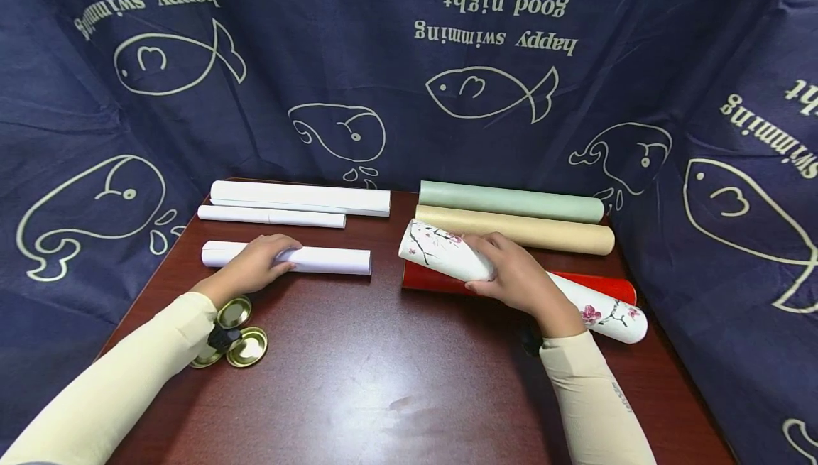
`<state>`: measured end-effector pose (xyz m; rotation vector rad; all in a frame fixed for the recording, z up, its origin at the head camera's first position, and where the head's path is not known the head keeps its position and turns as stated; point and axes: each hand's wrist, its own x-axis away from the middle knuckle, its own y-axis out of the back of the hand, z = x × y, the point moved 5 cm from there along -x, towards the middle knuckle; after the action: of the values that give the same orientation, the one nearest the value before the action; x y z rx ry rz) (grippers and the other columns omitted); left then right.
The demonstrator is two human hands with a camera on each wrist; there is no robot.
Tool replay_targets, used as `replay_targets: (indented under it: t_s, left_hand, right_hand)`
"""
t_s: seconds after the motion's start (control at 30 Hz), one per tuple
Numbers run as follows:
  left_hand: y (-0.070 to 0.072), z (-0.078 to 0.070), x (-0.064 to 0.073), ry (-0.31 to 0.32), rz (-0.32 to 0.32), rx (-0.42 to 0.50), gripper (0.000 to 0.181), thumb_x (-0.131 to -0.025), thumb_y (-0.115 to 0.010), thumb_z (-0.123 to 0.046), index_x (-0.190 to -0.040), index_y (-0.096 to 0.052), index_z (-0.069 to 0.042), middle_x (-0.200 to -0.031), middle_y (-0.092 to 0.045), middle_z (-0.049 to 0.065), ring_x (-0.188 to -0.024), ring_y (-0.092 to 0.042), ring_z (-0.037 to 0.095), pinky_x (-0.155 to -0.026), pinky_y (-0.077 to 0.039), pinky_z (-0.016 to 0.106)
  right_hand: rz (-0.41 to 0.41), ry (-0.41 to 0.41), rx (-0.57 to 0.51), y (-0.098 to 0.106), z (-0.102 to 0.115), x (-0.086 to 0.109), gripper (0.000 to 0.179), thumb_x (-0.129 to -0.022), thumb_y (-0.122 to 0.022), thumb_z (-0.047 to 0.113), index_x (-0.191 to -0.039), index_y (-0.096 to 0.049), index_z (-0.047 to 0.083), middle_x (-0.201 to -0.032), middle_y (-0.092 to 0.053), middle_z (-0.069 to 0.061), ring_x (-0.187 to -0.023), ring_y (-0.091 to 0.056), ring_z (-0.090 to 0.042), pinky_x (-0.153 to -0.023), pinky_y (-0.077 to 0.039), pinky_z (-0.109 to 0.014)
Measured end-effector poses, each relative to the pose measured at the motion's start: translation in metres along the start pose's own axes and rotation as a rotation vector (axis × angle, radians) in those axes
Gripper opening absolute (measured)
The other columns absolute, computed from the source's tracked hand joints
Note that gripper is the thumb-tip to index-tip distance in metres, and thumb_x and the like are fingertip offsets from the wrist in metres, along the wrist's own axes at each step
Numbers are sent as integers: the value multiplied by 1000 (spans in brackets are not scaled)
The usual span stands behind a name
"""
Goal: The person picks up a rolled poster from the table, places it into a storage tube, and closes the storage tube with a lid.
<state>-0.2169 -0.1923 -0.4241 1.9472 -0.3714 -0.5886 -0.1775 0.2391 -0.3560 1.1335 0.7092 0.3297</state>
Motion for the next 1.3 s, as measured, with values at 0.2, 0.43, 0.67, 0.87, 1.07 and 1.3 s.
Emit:
replay_targets:
  t_s: [0.2, 0.43, 0.67, 0.87, 1.07, 1.3]
  left_hand:
    - [14, -10, 3, -8, -43, -25, 33, -89, -74, -11, -120, -64, -4, -120, -64, 15, -118, -57, 34, -105, -31, 66]
    - [31, -23, 11, -23, -120, -44, 35, -88, -75, -11, -121, -65, -6, -122, -63, 15, -120, -56, 34, -105, -30, 68]
    - [38, -32, 24, -33, -191, -75, 37, -86, -77, -10, -121, -65, -6, -123, -62, 16, -120, -55, 35, -107, -28, 66]
    - [42, -47, 26, -70, -258, -85, 37, -85, -77, -8, -121, -66, -7, -126, -62, 15, -120, -54, 37, -106, -28, 67]
    - [41, -62, 25, -96, -274, -77, 36, -86, -76, -9, -121, -66, -8, -127, -61, 14, -122, -54, 36, -106, -28, 67]
    - [38, -72, 28, -127, -299, -99, 37, -86, -76, -9, -121, -66, -9, -125, -62, 15, -120, -55, 38, -105, -28, 69]
  right_hand:
    - [-23, 8, -6, -9, 1, 1, 76, -71, -89, 28, -137, -55, 13, -121, -58, -12, -103, -57, -27, -85, -47, -46]
    - [-34, 14, -31, -16, 2, -1, 74, -71, -90, 24, -136, -55, 13, -119, -57, -10, -104, -56, -26, -87, -47, -47]
    - [-12, 12, -23, -31, 5, -3, 68, -71, -88, 20, -130, -57, 10, -120, -57, -9, -102, -59, -28, -88, -49, -47]
    - [-30, 57, 17, -42, 10, -2, 68, -70, -89, 21, -130, -57, 11, -121, -58, -8, -98, -62, -30, -85, -51, -47]
    - [-100, 110, 49, -46, 16, 0, 70, -67, -90, 19, -128, -58, 9, -119, -57, -11, -95, -60, -33, -84, -50, -49]
    - [-133, 133, 48, -49, 23, 1, 69, -66, -90, 19, -126, -58, 8, -119, -57, -13, -96, -59, -35, -84, -48, -51]
